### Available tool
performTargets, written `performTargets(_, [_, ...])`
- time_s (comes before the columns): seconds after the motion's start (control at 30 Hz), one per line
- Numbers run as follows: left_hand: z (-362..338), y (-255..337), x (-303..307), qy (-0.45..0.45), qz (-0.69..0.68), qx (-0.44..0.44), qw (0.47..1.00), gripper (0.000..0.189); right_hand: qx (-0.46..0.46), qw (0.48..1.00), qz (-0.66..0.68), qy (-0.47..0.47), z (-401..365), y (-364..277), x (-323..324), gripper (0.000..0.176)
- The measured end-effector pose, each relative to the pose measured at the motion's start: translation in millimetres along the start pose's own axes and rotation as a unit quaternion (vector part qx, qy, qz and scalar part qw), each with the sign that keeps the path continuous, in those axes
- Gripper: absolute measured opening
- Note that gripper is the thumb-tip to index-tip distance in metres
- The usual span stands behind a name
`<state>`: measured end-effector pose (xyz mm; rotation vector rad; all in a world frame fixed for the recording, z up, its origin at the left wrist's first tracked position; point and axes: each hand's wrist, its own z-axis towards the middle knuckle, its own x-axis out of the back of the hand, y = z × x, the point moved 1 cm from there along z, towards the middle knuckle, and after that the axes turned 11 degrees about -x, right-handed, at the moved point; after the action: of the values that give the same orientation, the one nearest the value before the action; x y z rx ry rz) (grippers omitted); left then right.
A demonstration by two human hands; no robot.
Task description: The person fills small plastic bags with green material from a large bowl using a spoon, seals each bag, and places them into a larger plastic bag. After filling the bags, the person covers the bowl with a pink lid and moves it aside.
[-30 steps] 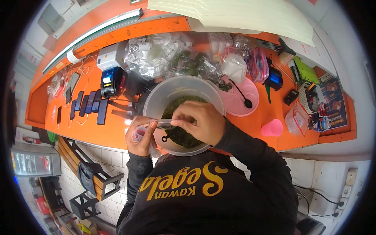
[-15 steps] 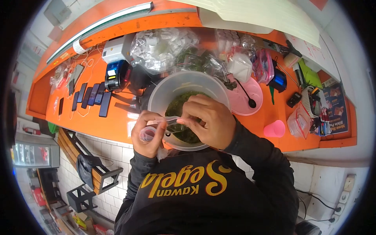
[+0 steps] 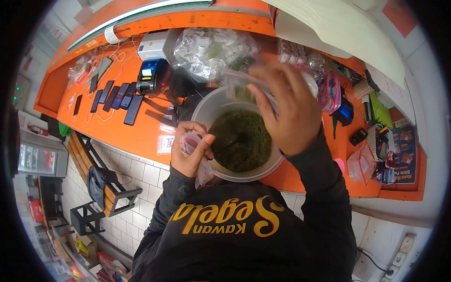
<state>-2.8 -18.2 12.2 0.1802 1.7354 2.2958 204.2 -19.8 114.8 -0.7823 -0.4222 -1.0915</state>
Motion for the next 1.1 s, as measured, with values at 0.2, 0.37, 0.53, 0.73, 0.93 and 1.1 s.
performTargets(0.2, [-1.6, -18.5, 3.4, 0.041, -0.088, -0.015, 0.995, 0.024, -0.093, 0.891, 0.27, -0.354, -39.8, -27.0, -31.7, 0.029])
performTargets(0.37, [-2.3, -27.8, 7.2, -0.013, -0.06, -0.097, 0.993, 0.024, -0.226, 0.808, 0.389, -0.38, -69.0, -19.0, -51.8, 0.014])
performTargets(0.53, [-1.1, -0.8, 21.1, -0.114, -0.173, -0.003, 0.978, 0.015, -0.251, 0.75, 0.49, -0.366, -61.4, 18.1, -43.3, 0.01])
performTargets(0.73, [-8.1, 2.8, 27.8, -0.111, -0.209, 0.109, 0.966, 0.011, -0.35, 0.7, 0.5, -0.371, -53.3, 24.5, -32.4, 0.01])
performTargets(0.93, [-10.7, -5.7, 22.2, -0.157, 0.049, 0.079, 0.983, 0.02, -0.02, 0.991, 0.091, -0.093, -52.1, 8.8, -43.7, 0.014])
performTargets(1.1, [-15.1, -11.9, 4.8, -0.096, 0.199, -0.12, 0.968, 0.021, -0.154, 0.903, 0.284, -0.284, -87.8, -9.4, -55.3, 0.018])
